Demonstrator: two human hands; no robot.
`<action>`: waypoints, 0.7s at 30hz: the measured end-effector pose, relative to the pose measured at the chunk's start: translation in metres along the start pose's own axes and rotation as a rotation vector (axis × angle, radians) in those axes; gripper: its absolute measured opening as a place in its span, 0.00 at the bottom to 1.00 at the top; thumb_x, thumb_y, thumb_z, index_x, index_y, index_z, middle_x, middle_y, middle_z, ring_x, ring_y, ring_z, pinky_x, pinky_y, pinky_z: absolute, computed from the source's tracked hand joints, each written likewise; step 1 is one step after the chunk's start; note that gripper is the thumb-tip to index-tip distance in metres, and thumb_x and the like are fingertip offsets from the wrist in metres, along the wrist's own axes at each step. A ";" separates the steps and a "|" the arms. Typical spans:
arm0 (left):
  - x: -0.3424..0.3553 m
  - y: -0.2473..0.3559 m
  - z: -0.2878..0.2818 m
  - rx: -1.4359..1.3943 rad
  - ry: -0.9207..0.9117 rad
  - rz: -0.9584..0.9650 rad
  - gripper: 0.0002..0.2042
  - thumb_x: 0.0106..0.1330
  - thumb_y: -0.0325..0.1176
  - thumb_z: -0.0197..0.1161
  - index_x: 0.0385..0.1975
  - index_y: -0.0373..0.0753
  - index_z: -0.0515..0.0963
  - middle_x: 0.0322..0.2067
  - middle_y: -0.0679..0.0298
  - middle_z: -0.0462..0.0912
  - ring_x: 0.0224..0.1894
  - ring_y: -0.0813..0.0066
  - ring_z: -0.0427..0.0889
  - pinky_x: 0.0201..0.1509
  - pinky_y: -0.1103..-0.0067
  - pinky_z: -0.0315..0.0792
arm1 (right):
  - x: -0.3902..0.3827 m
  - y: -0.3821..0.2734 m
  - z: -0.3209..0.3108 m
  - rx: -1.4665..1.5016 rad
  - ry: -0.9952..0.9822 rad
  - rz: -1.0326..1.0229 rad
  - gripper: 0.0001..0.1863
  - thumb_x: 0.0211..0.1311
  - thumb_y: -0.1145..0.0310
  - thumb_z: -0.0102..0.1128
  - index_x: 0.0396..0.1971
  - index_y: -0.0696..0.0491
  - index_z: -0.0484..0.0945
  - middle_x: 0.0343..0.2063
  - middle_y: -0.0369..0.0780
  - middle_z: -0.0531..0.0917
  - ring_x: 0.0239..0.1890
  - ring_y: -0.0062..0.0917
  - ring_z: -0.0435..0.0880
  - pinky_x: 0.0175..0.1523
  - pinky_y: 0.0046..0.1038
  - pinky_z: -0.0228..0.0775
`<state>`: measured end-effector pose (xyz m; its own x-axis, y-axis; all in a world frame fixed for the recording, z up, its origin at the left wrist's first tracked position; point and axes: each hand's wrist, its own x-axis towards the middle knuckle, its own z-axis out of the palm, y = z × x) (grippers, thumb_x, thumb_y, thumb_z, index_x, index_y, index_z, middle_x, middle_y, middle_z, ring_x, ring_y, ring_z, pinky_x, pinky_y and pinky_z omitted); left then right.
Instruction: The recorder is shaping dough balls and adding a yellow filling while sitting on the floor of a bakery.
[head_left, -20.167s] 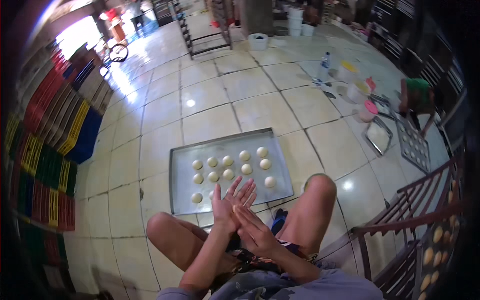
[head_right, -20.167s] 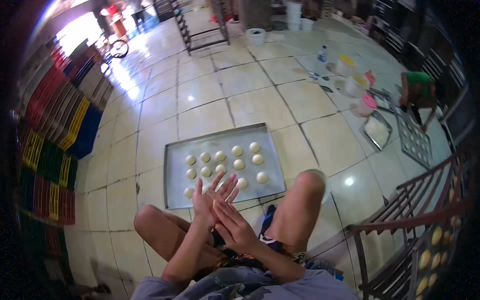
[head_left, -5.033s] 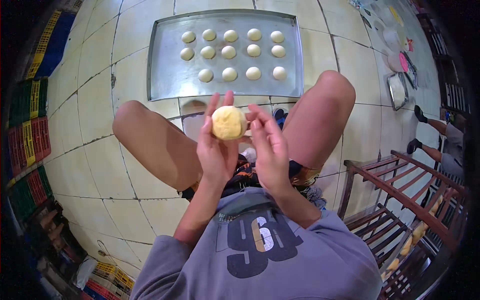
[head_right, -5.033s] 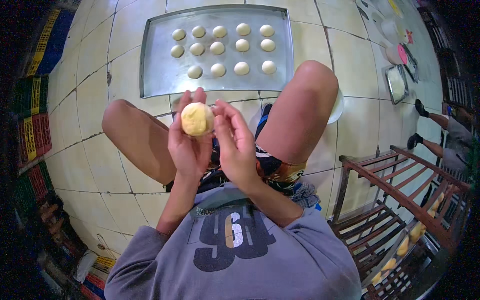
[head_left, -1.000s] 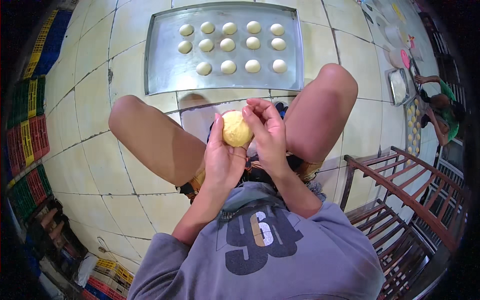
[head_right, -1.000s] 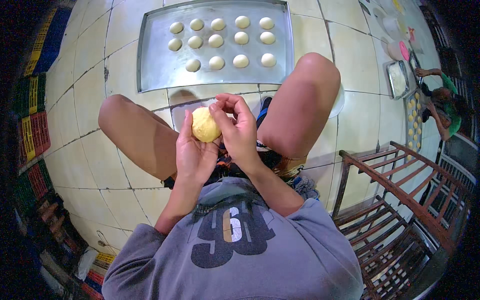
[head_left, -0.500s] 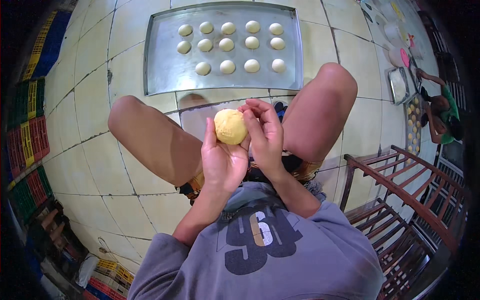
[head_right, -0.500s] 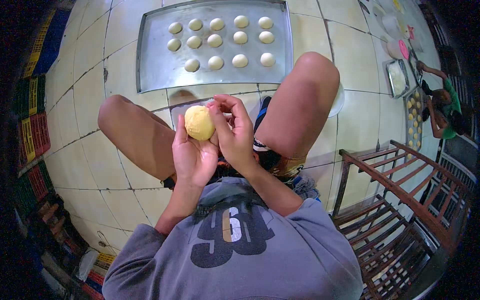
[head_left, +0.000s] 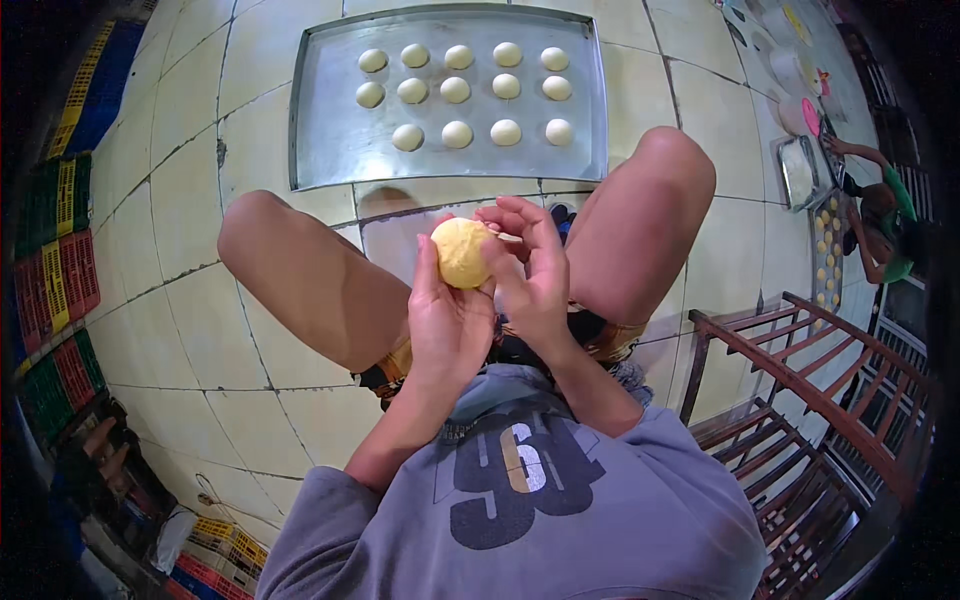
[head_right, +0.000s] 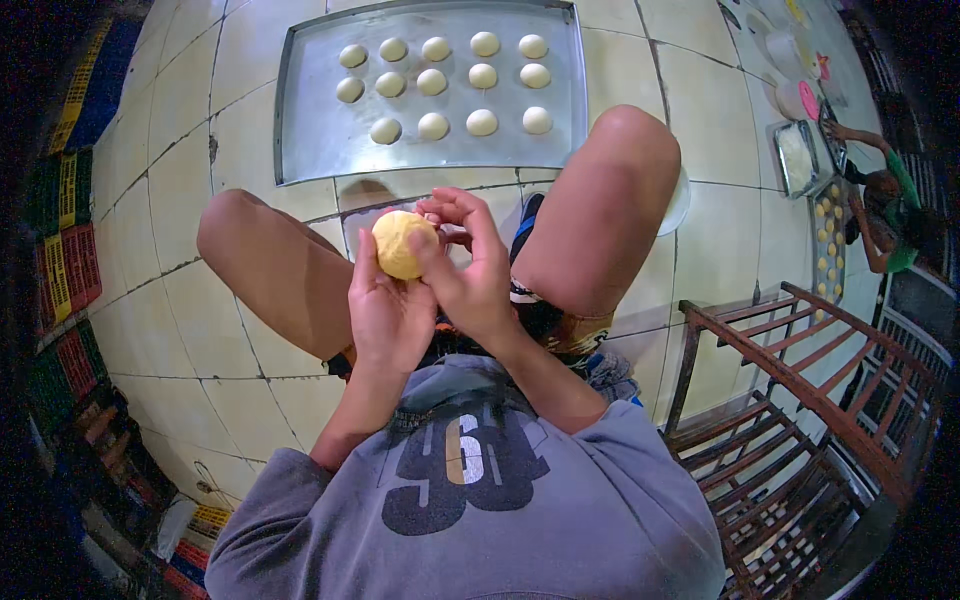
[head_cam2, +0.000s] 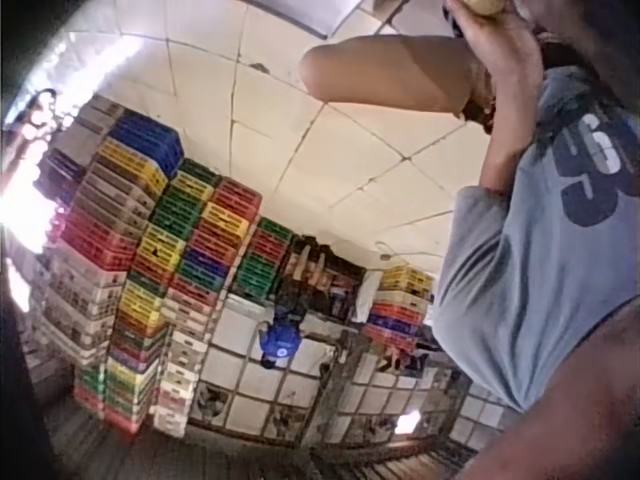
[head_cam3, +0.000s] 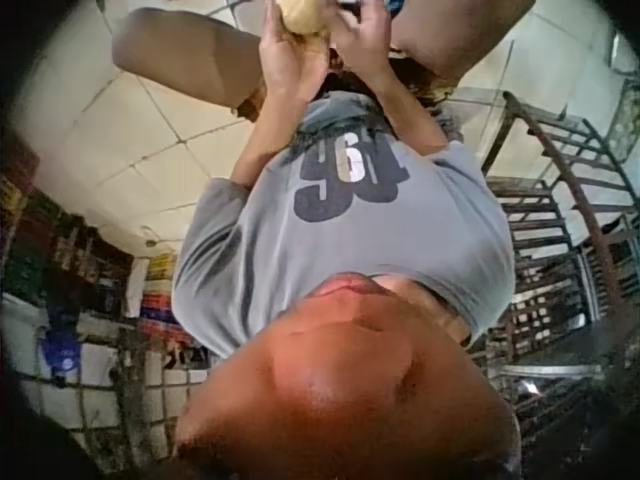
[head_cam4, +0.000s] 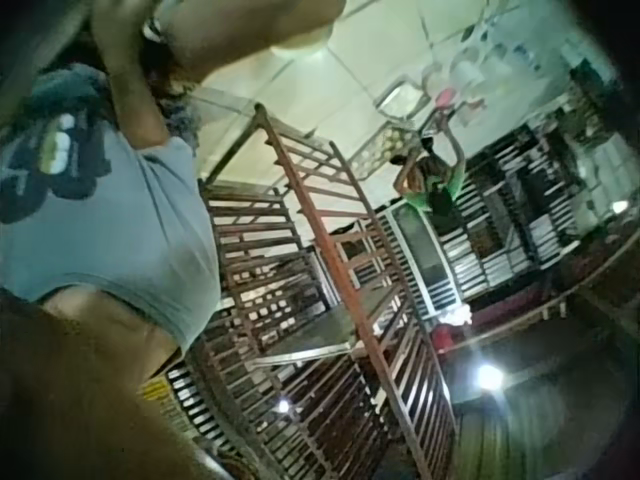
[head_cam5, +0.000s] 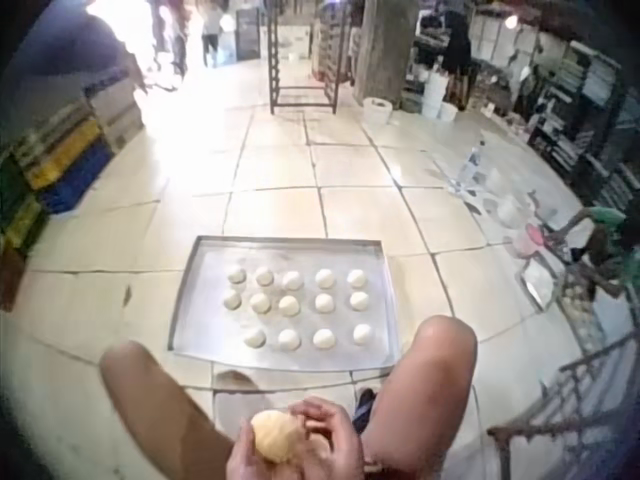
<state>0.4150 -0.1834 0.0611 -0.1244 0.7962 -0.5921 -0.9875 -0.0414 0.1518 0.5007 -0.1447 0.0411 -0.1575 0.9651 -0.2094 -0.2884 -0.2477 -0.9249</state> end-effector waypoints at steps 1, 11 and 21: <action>-0.001 -0.001 0.001 0.033 0.005 0.018 0.20 0.75 0.45 0.46 0.52 0.33 0.70 0.49 0.56 0.78 0.50 0.67 0.79 0.59 0.75 0.73 | -0.001 -0.001 0.002 -0.116 -0.030 -0.060 0.20 0.61 0.69 0.61 0.52 0.57 0.70 0.42 0.39 0.79 0.42 0.20 0.76 0.48 0.21 0.67; 0.000 0.000 -0.003 0.056 -0.031 -0.002 0.20 0.75 0.46 0.45 0.52 0.34 0.70 0.48 0.57 0.78 0.49 0.70 0.79 0.57 0.75 0.73 | -0.002 -0.001 -0.004 -0.115 -0.099 0.041 0.20 0.65 0.72 0.56 0.56 0.56 0.68 0.45 0.41 0.76 0.46 0.22 0.73 0.55 0.23 0.65; -0.002 0.002 0.006 -0.014 -0.015 -0.017 0.20 0.75 0.46 0.45 0.52 0.34 0.71 0.49 0.57 0.78 0.50 0.69 0.79 0.56 0.76 0.74 | 0.000 -0.003 -0.005 0.213 -0.122 0.198 0.18 0.67 0.71 0.53 0.56 0.57 0.68 0.46 0.40 0.75 0.48 0.20 0.72 0.56 0.21 0.63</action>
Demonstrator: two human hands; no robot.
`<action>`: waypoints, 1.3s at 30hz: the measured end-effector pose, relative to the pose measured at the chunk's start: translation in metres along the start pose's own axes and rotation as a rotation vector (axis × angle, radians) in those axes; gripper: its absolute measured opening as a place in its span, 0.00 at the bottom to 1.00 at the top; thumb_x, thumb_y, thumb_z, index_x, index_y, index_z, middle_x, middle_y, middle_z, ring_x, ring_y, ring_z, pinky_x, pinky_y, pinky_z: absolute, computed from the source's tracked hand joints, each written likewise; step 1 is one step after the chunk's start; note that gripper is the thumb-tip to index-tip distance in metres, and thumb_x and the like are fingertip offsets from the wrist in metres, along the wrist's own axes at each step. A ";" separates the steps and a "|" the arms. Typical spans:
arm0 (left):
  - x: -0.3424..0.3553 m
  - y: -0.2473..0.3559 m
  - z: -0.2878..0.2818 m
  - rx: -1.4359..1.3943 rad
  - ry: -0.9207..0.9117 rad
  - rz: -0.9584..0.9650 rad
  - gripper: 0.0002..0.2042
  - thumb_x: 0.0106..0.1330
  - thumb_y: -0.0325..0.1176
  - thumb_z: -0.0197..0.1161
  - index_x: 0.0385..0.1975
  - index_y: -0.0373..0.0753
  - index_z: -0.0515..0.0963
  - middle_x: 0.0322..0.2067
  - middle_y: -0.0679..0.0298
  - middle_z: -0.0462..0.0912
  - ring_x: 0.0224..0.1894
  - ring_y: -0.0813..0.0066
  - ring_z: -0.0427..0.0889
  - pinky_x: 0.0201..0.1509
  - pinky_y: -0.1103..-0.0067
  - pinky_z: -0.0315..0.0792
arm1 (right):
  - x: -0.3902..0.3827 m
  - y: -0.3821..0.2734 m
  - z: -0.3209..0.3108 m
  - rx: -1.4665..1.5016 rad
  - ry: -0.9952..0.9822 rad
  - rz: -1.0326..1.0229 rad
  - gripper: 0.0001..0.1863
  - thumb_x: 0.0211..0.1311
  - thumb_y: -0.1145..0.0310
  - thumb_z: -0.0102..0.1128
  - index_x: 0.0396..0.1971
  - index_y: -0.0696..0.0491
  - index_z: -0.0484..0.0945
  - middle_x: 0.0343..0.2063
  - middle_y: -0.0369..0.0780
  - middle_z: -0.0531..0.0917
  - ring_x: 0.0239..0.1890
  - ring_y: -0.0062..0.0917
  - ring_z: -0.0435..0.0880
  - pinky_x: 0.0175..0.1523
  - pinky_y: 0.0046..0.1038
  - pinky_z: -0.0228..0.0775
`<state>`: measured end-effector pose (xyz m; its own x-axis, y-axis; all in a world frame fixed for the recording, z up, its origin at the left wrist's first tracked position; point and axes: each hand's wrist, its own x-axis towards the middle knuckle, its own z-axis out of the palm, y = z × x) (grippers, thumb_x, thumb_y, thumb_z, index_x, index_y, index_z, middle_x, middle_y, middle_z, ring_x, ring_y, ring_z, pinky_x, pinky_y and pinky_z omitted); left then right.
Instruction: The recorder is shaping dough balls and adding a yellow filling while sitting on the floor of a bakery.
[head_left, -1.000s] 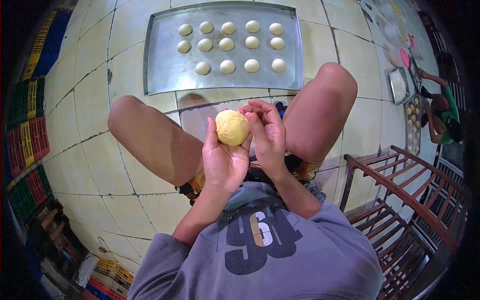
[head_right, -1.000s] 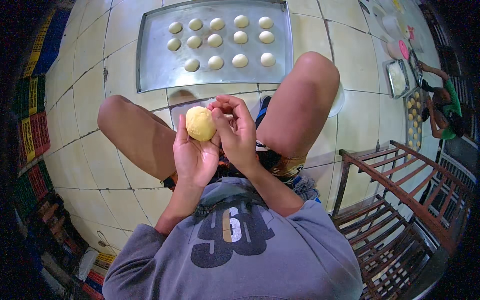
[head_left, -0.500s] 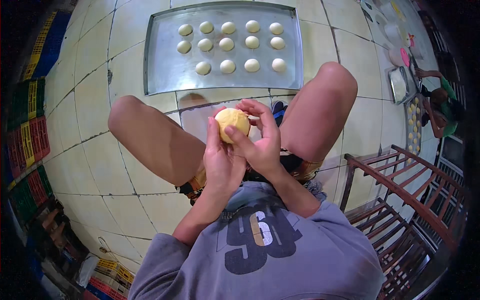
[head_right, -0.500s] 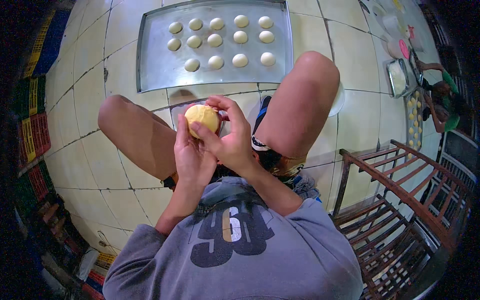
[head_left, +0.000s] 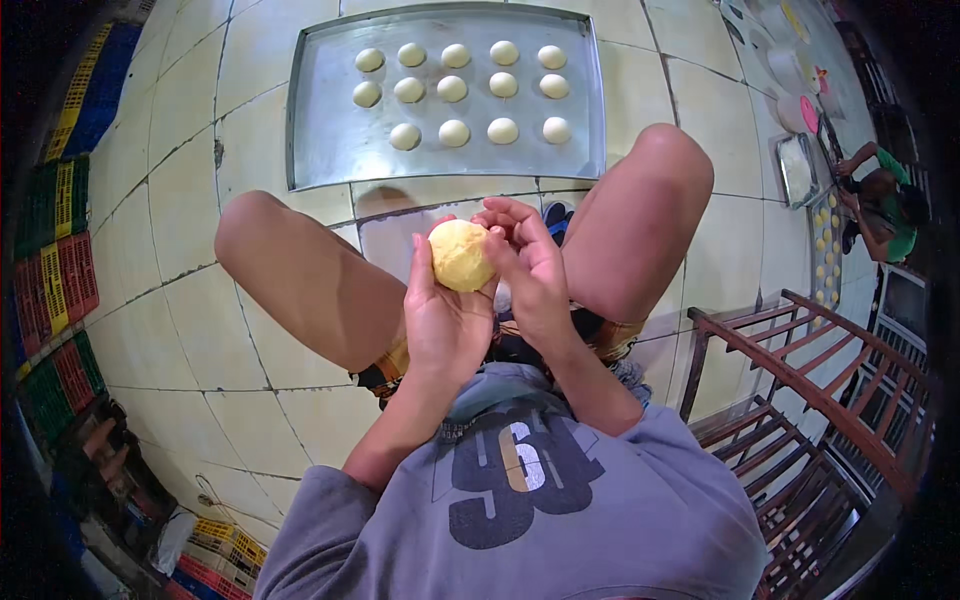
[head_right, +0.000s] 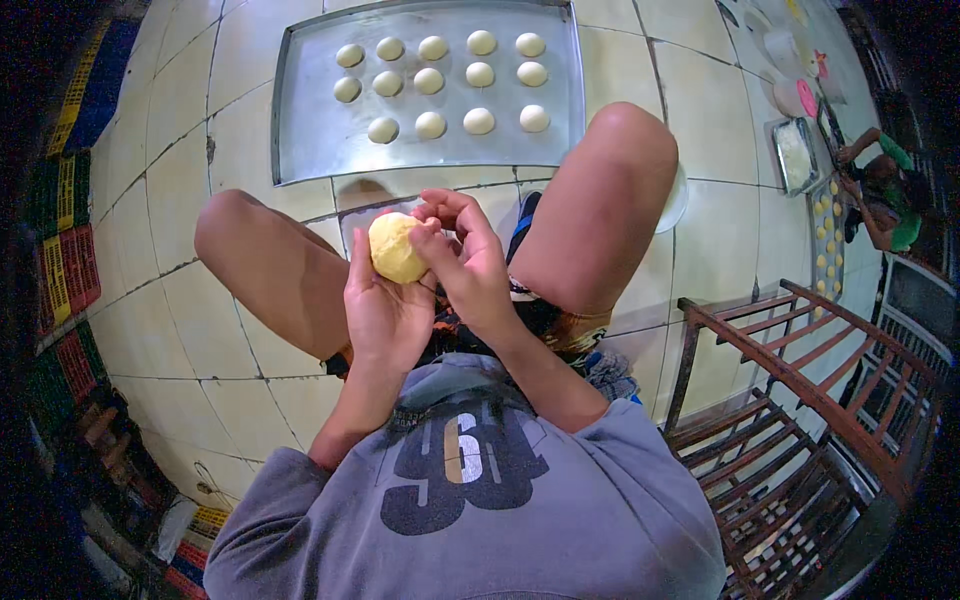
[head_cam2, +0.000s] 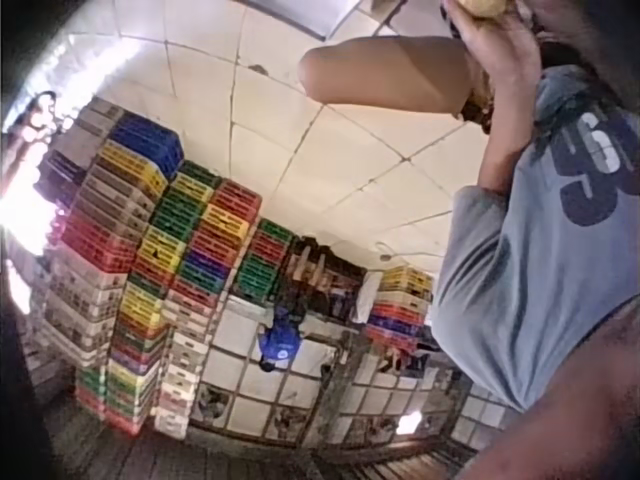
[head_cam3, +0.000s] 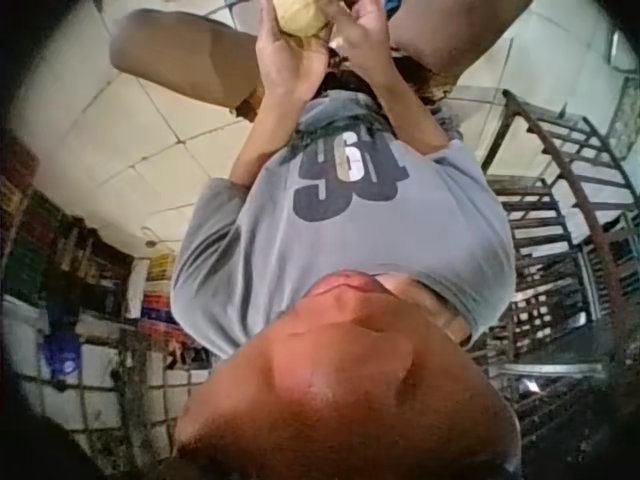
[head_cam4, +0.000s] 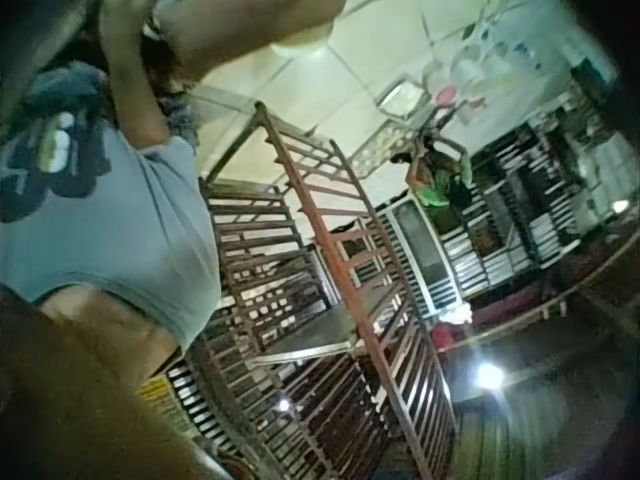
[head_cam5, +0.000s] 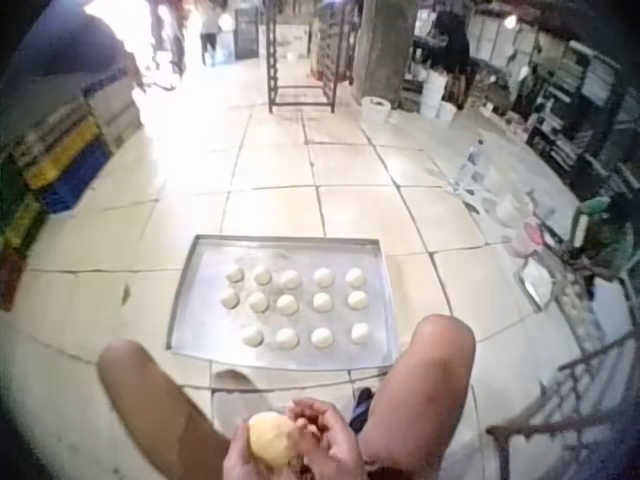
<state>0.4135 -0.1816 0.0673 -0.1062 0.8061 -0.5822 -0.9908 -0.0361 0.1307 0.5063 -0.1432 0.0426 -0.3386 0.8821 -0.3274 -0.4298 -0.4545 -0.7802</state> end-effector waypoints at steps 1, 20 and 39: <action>0.000 0.000 0.001 -0.003 0.010 -0.004 0.20 0.75 0.46 0.45 0.52 0.34 0.71 0.48 0.57 0.78 0.50 0.69 0.79 0.56 0.76 0.74 | -0.001 0.001 0.000 -0.055 -0.002 -0.023 0.19 0.68 0.70 0.52 0.56 0.57 0.68 0.46 0.41 0.75 0.48 0.21 0.72 0.57 0.22 0.63; 0.002 0.019 0.003 0.327 -0.086 -0.272 0.25 0.75 0.50 0.41 0.49 0.29 0.71 0.42 0.52 0.80 0.39 0.64 0.83 0.41 0.74 0.81 | 0.007 -0.036 -0.035 -1.008 -0.338 -0.675 0.42 0.71 0.39 0.19 0.49 0.55 0.81 0.66 0.48 0.59 0.61 0.32 0.57 0.63 0.37 0.51; -0.002 0.022 0.008 0.501 -0.050 -0.180 0.36 0.72 0.61 0.34 0.51 0.28 0.72 0.46 0.50 0.79 0.43 0.59 0.82 0.49 0.72 0.76 | 0.000 -0.040 -0.030 -0.794 -0.263 -0.379 0.46 0.69 0.36 0.14 0.50 0.56 0.81 0.68 0.45 0.58 0.64 0.32 0.55 0.63 0.39 0.48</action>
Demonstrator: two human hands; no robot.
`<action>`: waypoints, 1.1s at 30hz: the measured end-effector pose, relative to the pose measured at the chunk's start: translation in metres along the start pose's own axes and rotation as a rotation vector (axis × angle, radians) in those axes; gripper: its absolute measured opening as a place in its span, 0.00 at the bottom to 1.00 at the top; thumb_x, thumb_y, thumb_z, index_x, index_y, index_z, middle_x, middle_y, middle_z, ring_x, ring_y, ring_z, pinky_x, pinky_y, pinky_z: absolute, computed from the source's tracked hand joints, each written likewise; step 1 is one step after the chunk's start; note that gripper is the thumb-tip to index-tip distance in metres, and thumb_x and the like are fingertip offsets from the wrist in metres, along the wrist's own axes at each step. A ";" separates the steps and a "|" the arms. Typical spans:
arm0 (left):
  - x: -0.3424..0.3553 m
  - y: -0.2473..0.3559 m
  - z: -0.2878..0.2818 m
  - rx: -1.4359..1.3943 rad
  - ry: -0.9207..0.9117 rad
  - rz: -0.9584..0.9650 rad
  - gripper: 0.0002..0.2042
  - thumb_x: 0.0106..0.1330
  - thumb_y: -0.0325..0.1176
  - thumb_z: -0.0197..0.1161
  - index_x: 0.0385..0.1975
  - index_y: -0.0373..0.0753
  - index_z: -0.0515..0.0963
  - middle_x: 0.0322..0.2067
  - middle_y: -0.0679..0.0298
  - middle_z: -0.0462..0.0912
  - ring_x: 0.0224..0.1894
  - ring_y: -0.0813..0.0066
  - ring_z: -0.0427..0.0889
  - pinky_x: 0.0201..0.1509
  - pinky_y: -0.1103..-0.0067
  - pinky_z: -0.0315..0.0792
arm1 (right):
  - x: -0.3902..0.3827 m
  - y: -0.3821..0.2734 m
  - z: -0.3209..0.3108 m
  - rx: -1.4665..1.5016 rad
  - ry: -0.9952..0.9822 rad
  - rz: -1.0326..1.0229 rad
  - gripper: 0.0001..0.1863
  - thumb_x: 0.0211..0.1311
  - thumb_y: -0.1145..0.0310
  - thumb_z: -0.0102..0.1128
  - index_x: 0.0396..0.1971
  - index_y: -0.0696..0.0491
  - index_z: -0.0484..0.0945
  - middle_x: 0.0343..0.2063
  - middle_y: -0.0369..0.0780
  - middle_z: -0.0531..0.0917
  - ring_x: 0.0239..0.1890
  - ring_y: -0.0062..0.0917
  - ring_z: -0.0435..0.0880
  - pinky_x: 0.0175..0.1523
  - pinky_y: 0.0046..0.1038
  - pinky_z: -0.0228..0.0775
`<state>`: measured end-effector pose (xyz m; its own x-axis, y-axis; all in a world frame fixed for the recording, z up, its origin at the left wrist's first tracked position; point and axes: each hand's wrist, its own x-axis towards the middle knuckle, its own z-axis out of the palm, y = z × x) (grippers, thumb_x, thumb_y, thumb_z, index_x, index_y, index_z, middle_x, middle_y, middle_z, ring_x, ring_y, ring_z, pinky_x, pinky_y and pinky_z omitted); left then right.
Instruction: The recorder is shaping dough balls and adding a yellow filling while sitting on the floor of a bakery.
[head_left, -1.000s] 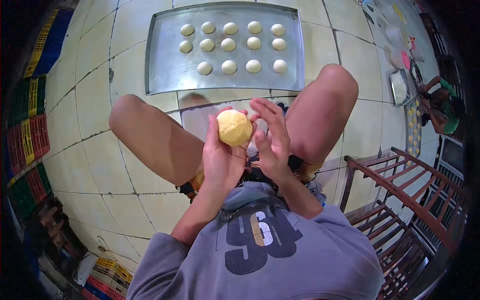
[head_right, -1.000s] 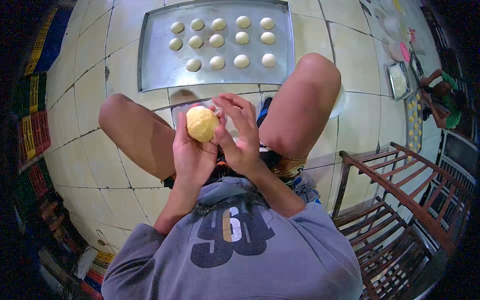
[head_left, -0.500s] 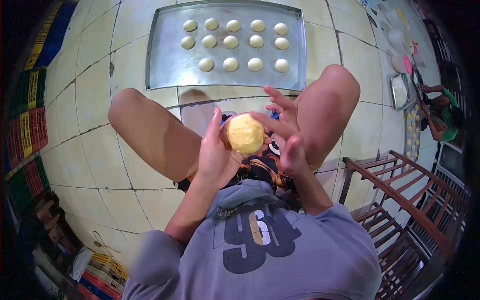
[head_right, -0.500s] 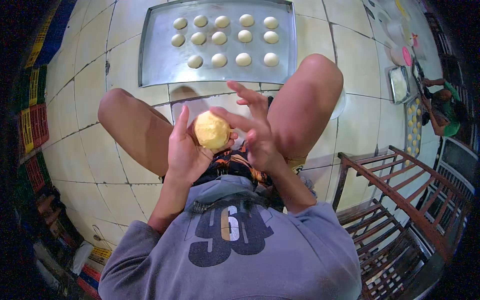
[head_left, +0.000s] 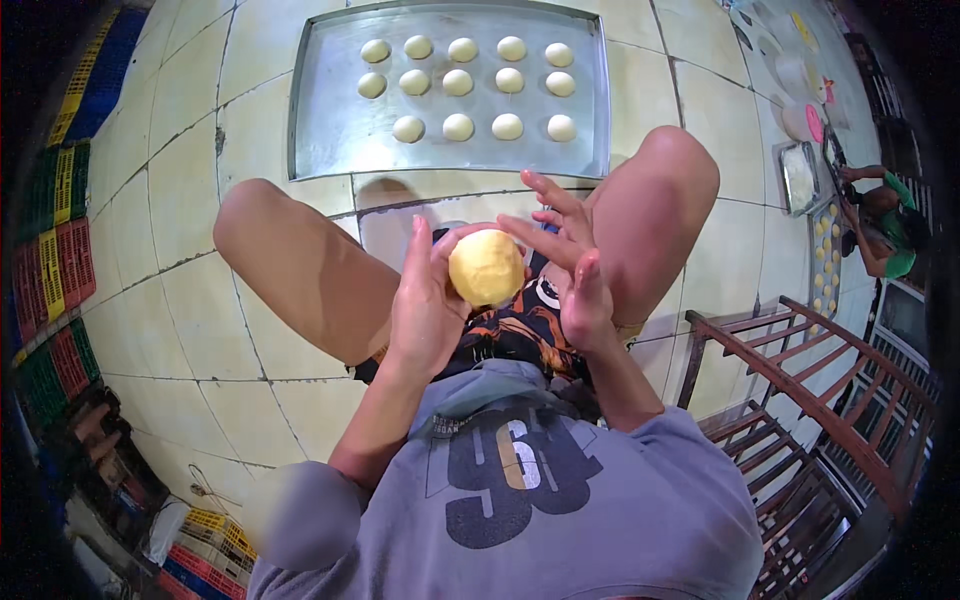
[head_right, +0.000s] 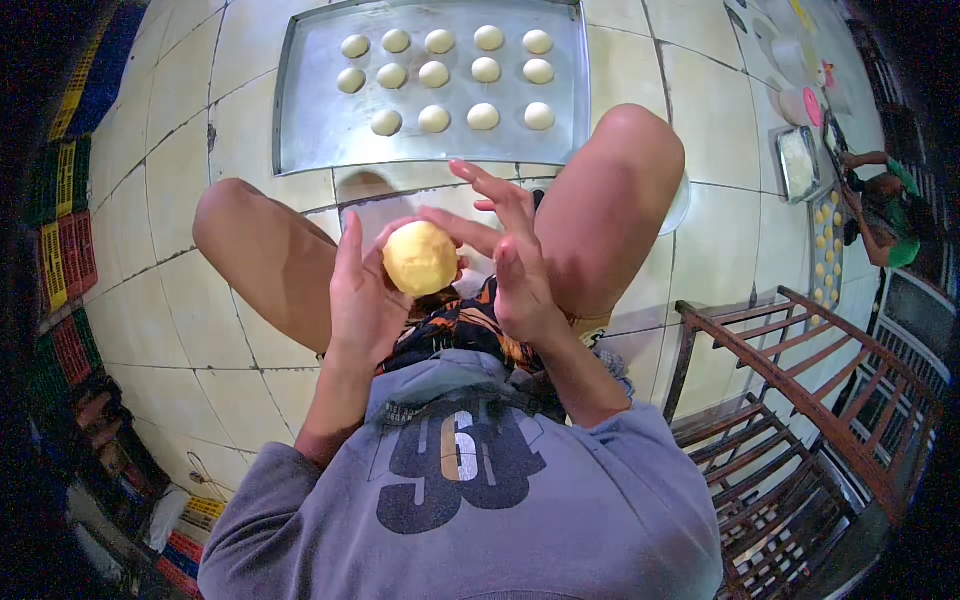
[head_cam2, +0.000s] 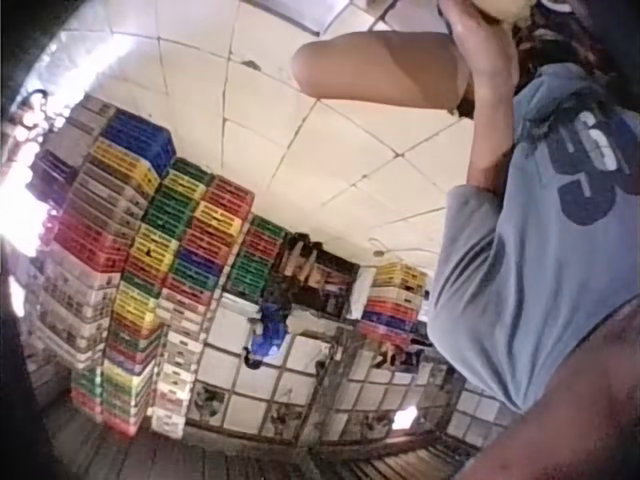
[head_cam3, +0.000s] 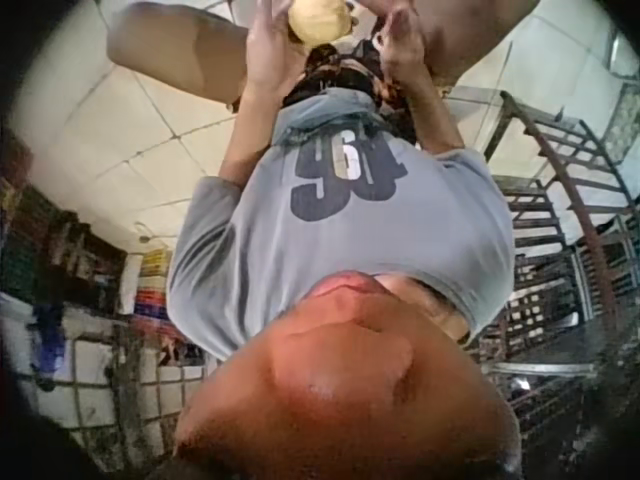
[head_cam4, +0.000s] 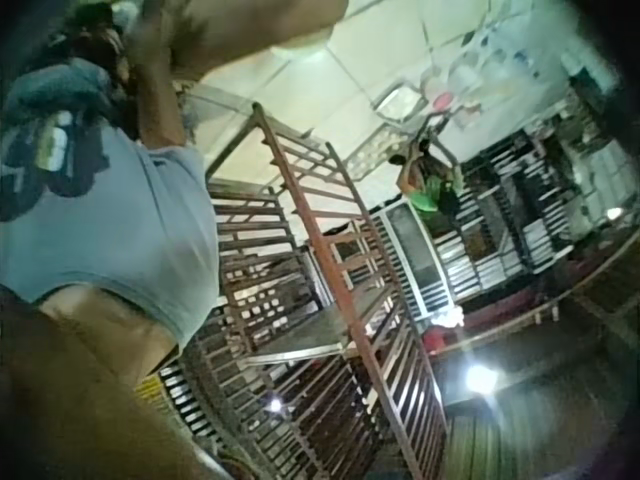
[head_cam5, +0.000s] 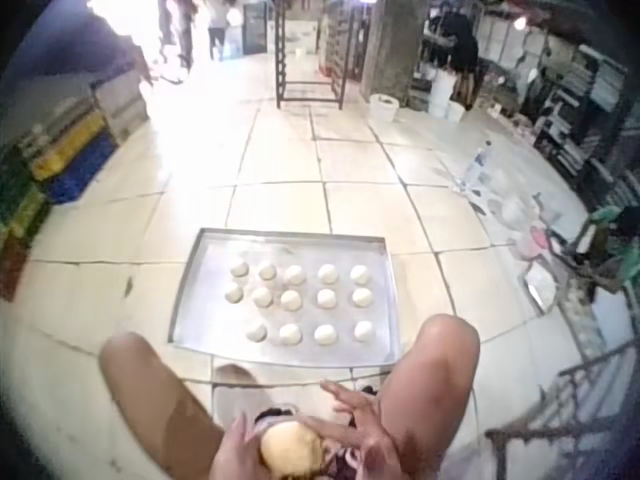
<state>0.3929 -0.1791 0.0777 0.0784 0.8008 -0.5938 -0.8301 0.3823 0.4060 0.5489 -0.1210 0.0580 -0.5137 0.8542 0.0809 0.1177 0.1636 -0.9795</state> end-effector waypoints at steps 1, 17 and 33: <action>0.000 0.002 -0.002 0.042 -0.035 -0.024 0.36 0.72 0.61 0.34 0.51 0.29 0.73 0.46 0.51 0.79 0.44 0.61 0.81 0.50 0.74 0.75 | 0.001 -0.001 -0.003 -0.038 -0.058 -0.035 0.46 0.69 0.36 0.14 0.50 0.56 0.81 0.68 0.45 0.58 0.64 0.32 0.56 0.63 0.38 0.48; 0.007 0.005 -0.015 0.129 -0.064 -0.159 0.31 0.74 0.55 0.37 0.50 0.29 0.73 0.43 0.50 0.80 0.48 0.62 0.79 0.54 0.75 0.73 | 0.007 0.013 -0.003 0.318 -0.163 0.025 0.44 0.71 0.40 0.13 0.52 0.55 0.79 0.67 0.46 0.61 0.63 0.30 0.58 0.65 0.34 0.46; 0.013 -0.002 -0.002 -0.493 -0.009 0.155 0.20 0.76 0.42 0.42 0.57 0.32 0.65 0.57 0.51 0.71 0.59 0.62 0.73 0.65 0.69 0.69 | -0.011 0.000 0.032 -0.420 0.094 -0.202 0.37 0.71 0.44 0.34 0.67 0.58 0.60 0.70 0.51 0.52 0.59 0.40 0.57 0.65 0.41 0.41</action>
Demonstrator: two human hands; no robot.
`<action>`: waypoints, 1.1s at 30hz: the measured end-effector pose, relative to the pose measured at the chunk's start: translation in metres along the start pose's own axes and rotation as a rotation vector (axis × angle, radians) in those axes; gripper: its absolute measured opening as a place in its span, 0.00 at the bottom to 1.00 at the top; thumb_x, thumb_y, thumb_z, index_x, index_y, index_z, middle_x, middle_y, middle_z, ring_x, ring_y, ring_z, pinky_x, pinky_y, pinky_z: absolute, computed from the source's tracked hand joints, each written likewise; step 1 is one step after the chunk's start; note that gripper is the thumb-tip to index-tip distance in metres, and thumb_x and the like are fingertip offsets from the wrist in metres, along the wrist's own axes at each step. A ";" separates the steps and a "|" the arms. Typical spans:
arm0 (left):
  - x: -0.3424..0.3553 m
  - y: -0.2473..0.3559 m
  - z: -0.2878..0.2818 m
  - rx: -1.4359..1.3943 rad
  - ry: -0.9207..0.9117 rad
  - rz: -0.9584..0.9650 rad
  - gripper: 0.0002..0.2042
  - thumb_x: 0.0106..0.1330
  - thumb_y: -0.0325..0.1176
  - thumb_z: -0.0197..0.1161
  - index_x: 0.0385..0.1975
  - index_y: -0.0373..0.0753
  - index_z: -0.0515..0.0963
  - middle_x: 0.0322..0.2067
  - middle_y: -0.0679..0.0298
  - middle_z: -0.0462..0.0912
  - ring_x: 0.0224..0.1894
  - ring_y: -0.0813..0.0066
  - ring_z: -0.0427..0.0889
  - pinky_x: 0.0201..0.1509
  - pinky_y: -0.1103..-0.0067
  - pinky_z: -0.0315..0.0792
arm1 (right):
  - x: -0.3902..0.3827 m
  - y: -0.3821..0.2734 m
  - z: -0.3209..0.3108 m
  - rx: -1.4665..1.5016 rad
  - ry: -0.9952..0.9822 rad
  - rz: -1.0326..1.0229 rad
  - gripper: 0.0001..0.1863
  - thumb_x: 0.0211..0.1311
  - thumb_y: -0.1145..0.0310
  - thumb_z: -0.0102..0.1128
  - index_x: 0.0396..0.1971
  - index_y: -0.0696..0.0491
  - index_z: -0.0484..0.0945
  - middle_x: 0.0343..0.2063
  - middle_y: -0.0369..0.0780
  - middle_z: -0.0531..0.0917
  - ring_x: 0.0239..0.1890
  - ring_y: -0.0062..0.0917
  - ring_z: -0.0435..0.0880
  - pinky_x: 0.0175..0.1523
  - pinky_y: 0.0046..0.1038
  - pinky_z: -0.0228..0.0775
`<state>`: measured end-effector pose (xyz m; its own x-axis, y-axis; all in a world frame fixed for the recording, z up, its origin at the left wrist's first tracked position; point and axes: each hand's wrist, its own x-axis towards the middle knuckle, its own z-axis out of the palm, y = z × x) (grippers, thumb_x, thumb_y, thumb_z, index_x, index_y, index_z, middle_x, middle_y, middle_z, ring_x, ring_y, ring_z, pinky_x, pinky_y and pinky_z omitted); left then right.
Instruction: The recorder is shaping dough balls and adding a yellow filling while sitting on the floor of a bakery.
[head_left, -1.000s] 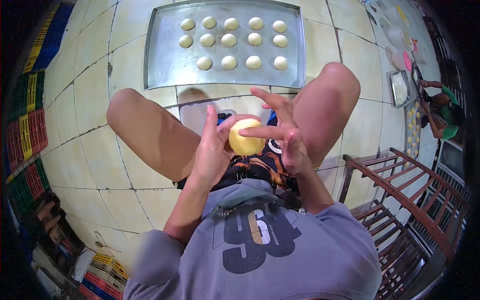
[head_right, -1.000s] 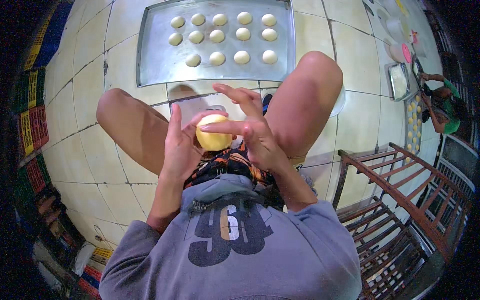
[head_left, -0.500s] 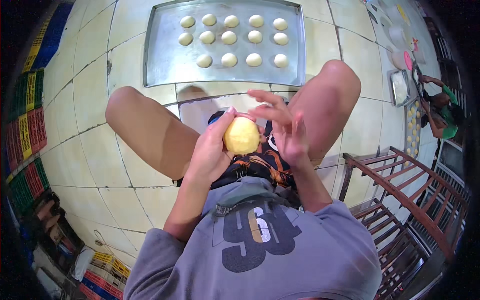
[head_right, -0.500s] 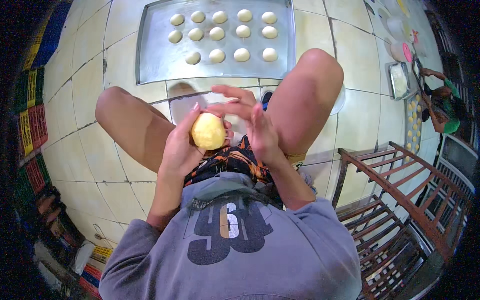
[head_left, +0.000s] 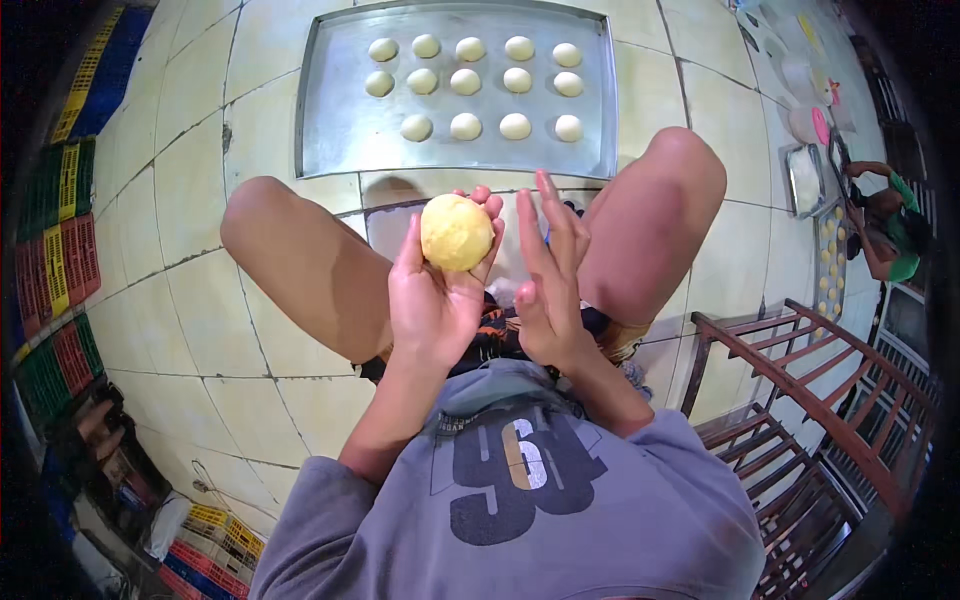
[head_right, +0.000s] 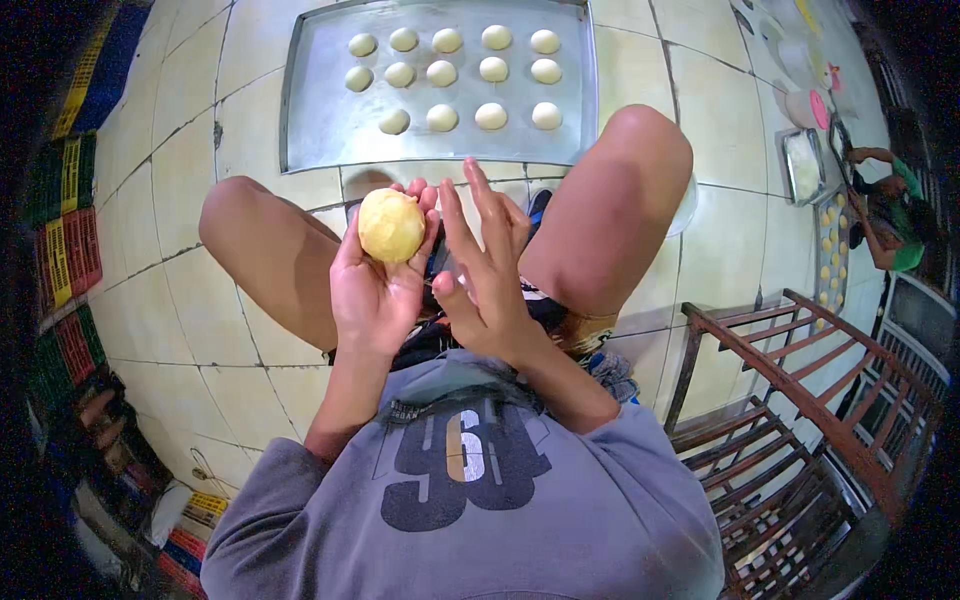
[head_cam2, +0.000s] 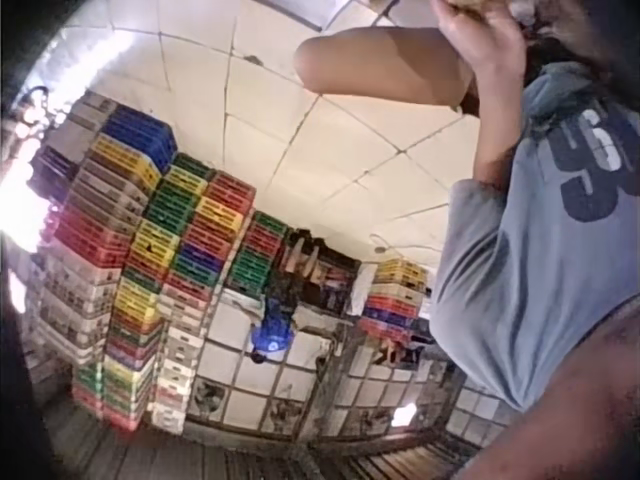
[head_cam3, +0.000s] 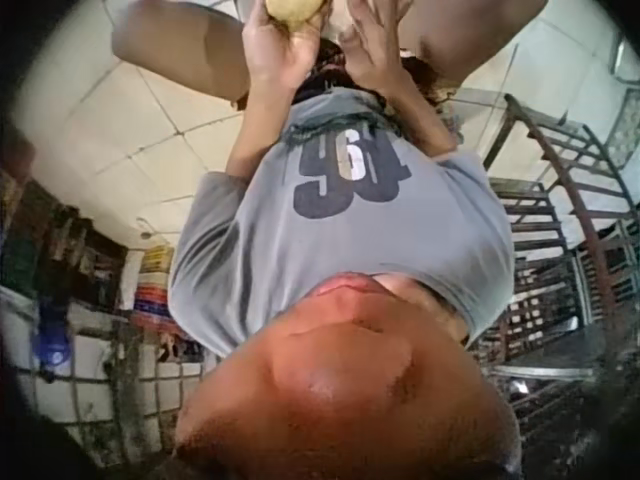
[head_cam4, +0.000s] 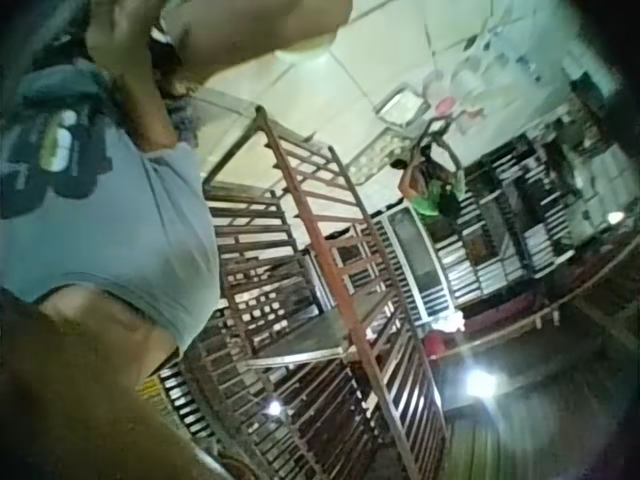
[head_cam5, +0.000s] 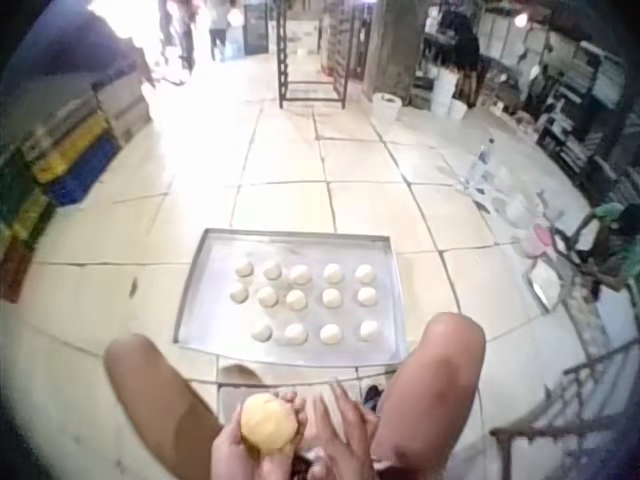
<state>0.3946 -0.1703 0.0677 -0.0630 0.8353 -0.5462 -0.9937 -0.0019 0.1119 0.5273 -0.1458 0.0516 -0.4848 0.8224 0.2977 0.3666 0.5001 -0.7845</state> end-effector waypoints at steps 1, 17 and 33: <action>0.000 -0.001 0.000 -0.013 0.002 0.014 0.21 0.76 0.42 0.42 0.58 0.33 0.64 0.58 0.51 0.70 0.59 0.62 0.73 0.65 0.70 0.69 | -0.001 0.000 0.001 0.022 0.045 0.013 0.37 0.70 0.44 0.35 0.67 0.58 0.60 0.70 0.51 0.51 0.59 0.41 0.56 0.65 0.41 0.40; -0.004 -0.004 0.004 0.065 0.058 0.118 0.23 0.77 0.46 0.38 0.63 0.35 0.60 0.60 0.59 0.69 0.62 0.65 0.70 0.65 0.76 0.68 | -0.001 0.019 0.002 -0.175 -0.018 -0.324 0.32 0.68 0.39 0.36 0.54 0.46 0.80 0.69 0.51 0.55 0.58 0.36 0.56 0.63 0.40 0.42; 0.012 0.008 -0.021 -0.113 -0.104 0.024 0.23 0.77 0.45 0.38 0.63 0.38 0.62 0.63 0.58 0.66 0.61 0.67 0.70 0.66 0.72 0.66 | 0.012 -0.003 0.018 0.233 0.091 0.038 0.25 0.66 0.61 0.53 0.61 0.53 0.69 0.59 0.46 0.70 0.56 0.32 0.66 0.61 0.33 0.55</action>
<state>0.3843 -0.1724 0.0445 -0.0830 0.8868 -0.4546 -0.9965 -0.0797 0.0265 0.5055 -0.1422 0.0478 -0.3967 0.8658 0.3050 0.1855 0.4010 -0.8971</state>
